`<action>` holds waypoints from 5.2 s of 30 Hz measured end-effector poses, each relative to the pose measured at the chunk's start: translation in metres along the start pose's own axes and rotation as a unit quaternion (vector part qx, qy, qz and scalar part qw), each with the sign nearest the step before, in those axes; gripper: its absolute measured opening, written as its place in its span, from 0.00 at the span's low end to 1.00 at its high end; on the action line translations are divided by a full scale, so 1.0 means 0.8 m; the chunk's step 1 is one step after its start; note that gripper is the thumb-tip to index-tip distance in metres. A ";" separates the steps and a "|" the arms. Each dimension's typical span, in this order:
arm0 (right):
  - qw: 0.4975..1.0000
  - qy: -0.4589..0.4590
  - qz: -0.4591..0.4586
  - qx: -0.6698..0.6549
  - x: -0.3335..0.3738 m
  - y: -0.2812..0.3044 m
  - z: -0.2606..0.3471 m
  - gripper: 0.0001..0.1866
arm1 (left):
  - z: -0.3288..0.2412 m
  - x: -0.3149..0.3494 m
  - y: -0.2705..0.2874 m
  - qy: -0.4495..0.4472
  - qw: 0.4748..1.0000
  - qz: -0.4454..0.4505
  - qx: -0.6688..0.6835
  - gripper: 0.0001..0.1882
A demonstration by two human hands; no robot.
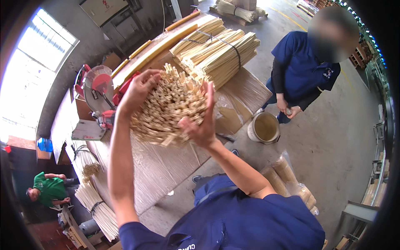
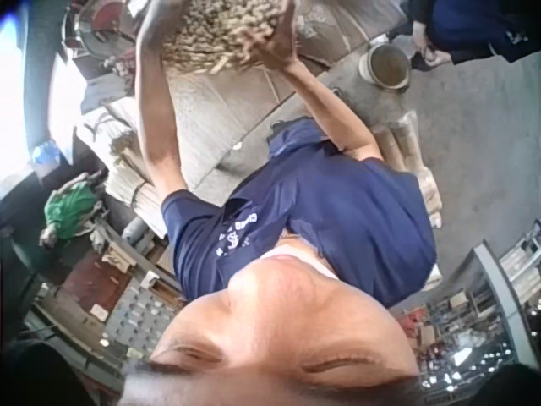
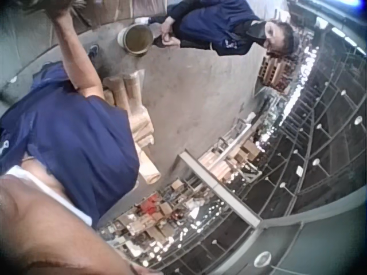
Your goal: The person gathers thin wooden sticks from a pile on a workbench, aligns them into bundles, and secures each bundle with a black zip tie. The person then places the finished bundles onto a stack on the bench.
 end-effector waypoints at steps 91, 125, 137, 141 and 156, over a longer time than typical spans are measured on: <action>0.790 -0.595 -0.079 0.126 -0.273 0.446 -0.543 0.42 | 0.144 0.029 -0.443 0.533 0.684 -0.418 0.270 0.47; 0.541 -0.694 0.001 -0.474 0.062 0.277 -0.218 0.48 | -0.056 0.017 -0.512 -0.211 0.971 0.051 0.098 0.32; 0.552 -0.706 -0.216 0.388 0.397 0.675 -0.176 0.24 | -0.006 0.070 -0.618 0.060 0.949 0.296 0.087 0.15; 0.464 -0.825 -0.191 0.259 0.509 0.703 -0.168 0.21 | -0.057 0.011 -0.702 -0.088 0.942 0.318 0.060 0.14; 0.504 -0.665 -0.522 -0.179 0.473 1.058 -0.248 0.14 | -0.368 -0.187 -1.118 -0.192 0.904 0.382 0.029 0.20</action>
Point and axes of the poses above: each hand's wrist, its own x-axis away from the middle knuckle, its own y-axis out of the back of the hand, z = x × y, the point moved 5 cm from there along -x, towards the middle knuckle, and after that the axes turned 15 degrees about -y, right-handed, at the moved point
